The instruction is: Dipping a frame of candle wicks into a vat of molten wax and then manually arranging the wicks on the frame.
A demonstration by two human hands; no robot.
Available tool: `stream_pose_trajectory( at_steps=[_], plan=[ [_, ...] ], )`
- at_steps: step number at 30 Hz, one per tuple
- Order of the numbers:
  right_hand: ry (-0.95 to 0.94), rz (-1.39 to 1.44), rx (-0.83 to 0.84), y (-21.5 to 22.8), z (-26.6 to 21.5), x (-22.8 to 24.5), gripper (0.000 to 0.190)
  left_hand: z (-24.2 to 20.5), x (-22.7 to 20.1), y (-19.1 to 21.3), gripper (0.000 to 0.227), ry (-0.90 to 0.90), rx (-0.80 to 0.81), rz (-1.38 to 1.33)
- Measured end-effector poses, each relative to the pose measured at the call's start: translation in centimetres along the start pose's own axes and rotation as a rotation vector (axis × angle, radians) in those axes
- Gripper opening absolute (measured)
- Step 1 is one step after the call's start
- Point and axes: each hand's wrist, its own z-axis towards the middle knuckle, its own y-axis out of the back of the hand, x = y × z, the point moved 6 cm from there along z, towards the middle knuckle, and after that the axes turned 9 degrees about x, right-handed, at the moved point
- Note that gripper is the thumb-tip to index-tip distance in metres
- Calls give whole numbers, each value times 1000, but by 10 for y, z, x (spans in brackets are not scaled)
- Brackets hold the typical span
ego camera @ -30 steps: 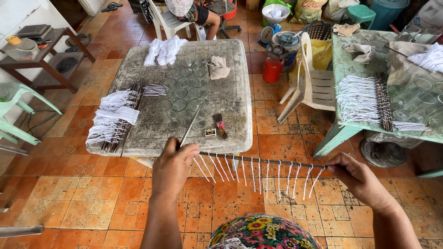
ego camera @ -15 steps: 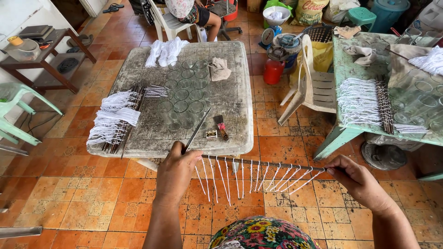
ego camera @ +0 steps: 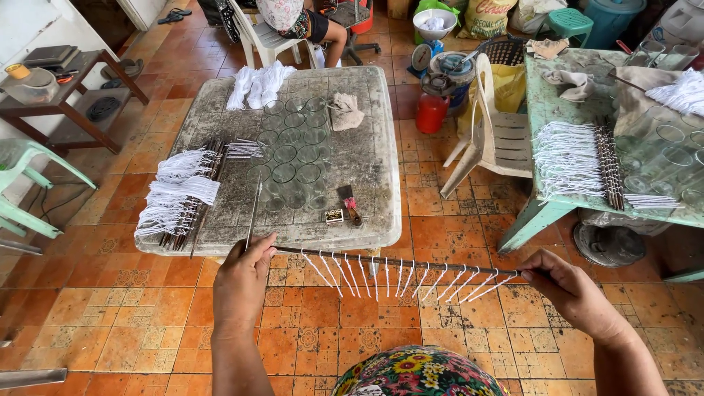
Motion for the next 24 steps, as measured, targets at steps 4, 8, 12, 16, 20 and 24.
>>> stream_pose_trajectory(
  at_steps=[4,8,12,16,20,24],
  plan=[
    [-32,27,10,-1,-1,-3,11,-1,10,-8,35,69,29,-39],
    [-58,26,23,-3,0,-8,12,-1,19,-16,34,24,0,-49],
    [-53,15,33,-5,1,-2,13,-1,30,-25,34,27,5,-39],
    [-71,12,39,-6,0,-1,12,-1,34,-29,27,-40,-31,-11],
    [-95,14,18,-3,-9,1,11,2,32,-33,25,-22,24,-41],
    [-142,-37,-46,3,-29,1,12,13,22,-44,26,-83,51,-70]
  ],
)
